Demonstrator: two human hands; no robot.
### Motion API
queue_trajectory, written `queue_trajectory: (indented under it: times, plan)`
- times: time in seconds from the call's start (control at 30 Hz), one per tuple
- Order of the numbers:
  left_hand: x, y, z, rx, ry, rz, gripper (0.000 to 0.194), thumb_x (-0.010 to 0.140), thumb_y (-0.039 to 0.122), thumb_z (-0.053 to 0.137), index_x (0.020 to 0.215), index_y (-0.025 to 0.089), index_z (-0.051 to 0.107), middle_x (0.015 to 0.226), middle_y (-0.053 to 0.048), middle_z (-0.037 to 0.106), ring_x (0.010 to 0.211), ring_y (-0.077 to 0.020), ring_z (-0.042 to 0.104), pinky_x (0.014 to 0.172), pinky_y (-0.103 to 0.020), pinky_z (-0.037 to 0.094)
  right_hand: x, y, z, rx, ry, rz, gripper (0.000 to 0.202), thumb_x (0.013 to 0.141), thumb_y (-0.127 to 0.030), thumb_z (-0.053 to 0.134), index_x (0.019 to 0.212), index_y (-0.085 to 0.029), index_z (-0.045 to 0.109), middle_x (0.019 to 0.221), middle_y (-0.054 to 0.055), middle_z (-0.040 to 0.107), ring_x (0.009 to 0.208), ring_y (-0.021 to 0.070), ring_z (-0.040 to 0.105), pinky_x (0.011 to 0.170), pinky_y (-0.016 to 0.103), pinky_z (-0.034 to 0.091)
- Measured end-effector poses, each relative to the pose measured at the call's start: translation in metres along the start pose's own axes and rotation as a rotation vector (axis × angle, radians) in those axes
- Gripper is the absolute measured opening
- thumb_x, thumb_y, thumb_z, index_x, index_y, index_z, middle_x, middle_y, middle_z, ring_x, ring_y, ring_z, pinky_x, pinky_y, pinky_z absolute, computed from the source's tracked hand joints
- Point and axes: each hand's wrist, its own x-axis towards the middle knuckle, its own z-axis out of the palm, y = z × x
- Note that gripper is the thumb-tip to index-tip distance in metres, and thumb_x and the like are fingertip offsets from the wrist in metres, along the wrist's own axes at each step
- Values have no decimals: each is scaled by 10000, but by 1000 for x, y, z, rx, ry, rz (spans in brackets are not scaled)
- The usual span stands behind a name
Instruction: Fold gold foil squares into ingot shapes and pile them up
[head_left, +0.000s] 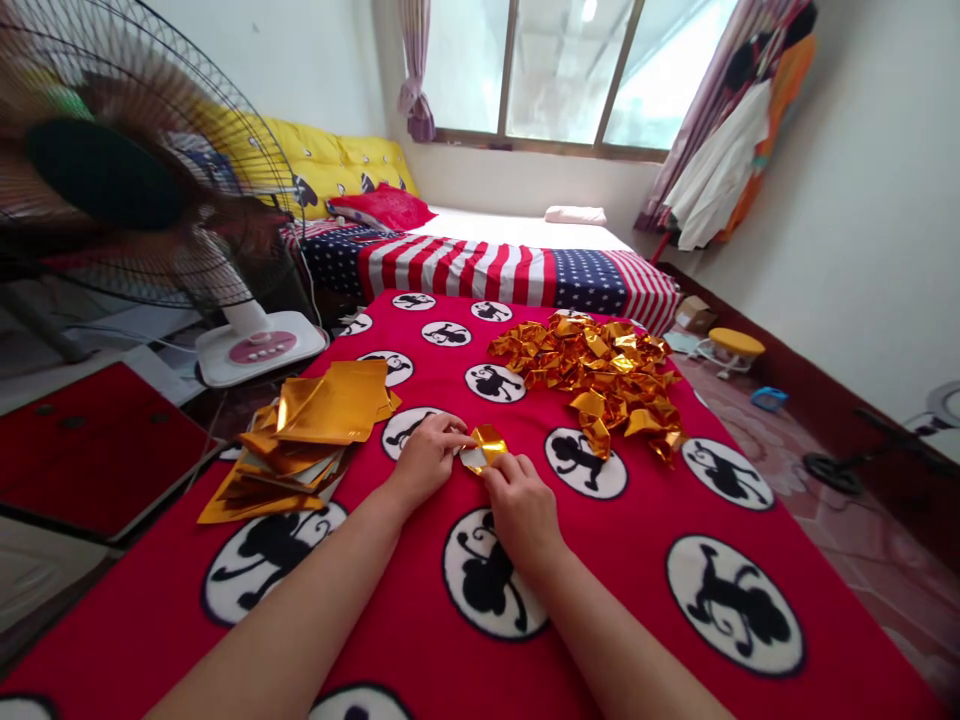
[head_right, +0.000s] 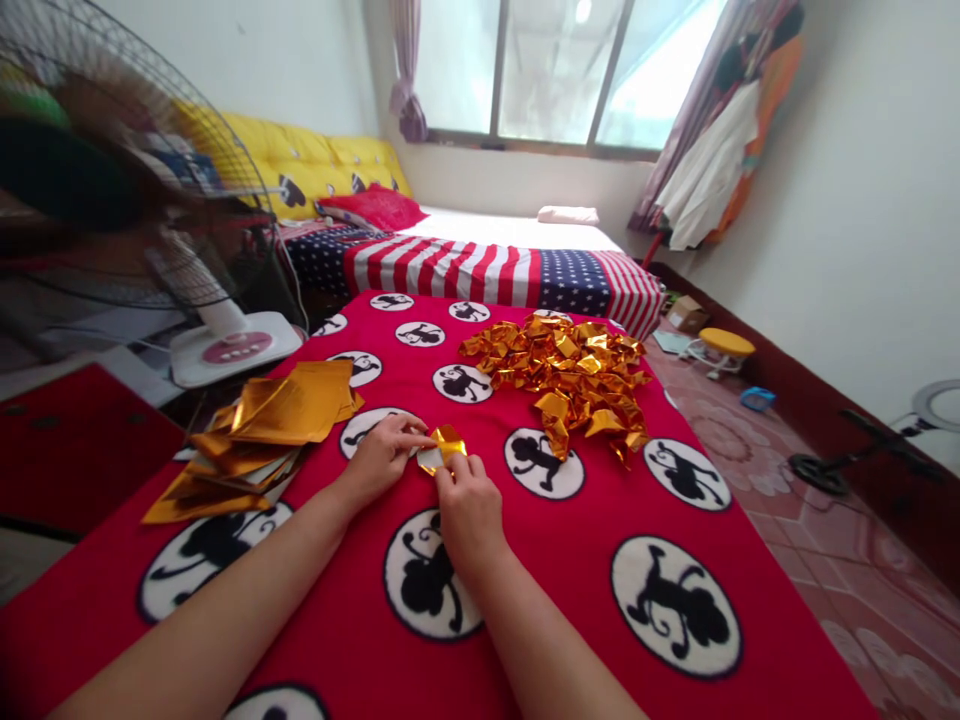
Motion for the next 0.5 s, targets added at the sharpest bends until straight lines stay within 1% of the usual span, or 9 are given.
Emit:
queue_trajectory:
  times: [0.1,0.17,0.23,0.33,0.43,0.5]
  plan:
    - [-1,2,-3,-18,8,16,470,725,-54,471,893,265,773,1189,-53,640,990,-182,602,932,-391,495,0,11,-5,-17,-20,-33,157,871,-77,556,854,-212,637,891,76,642,823,223,530,588,310,429]
    - [0,3,-9,-29,-29,48,505,698,-70,464,877,285,775,1243,-35,630,1066,-197,590,972,-412,477,3,25,-10,14,-33,-67,195,871,-46,531,869,-207,640,919,70,654,852,213,547,621,301,445]
    - [1,5,-16,-22,-106,117,527,687,-67,470,895,313,770,1238,-15,646,1114,-207,574,995,-425,460,6,41,-14,75,-47,-105,210,888,-44,507,853,-203,640,913,57,663,862,199,562,648,290,457]
    - [1,9,-23,13,-211,221,502,709,-34,503,971,313,754,1131,-16,705,1094,-220,581,984,-439,459,10,59,-16,177,-71,-126,237,905,-39,471,852,-195,641,927,44,668,865,174,575,704,276,473]
    - [-1,13,-23,34,-255,273,466,763,0,503,1060,284,722,1116,-29,715,1116,-230,577,988,-447,444,10,62,-16,242,-84,-97,243,909,-43,449,856,-191,635,949,50,666,892,173,580,765,282,479]
    - [-3,15,-21,2,-256,280,418,807,33,500,1089,263,704,1134,-40,707,1092,-214,594,992,-427,443,10,60,-17,267,-93,-66,210,908,-70,469,863,-194,632,957,54,663,908,181,580,786,292,480]
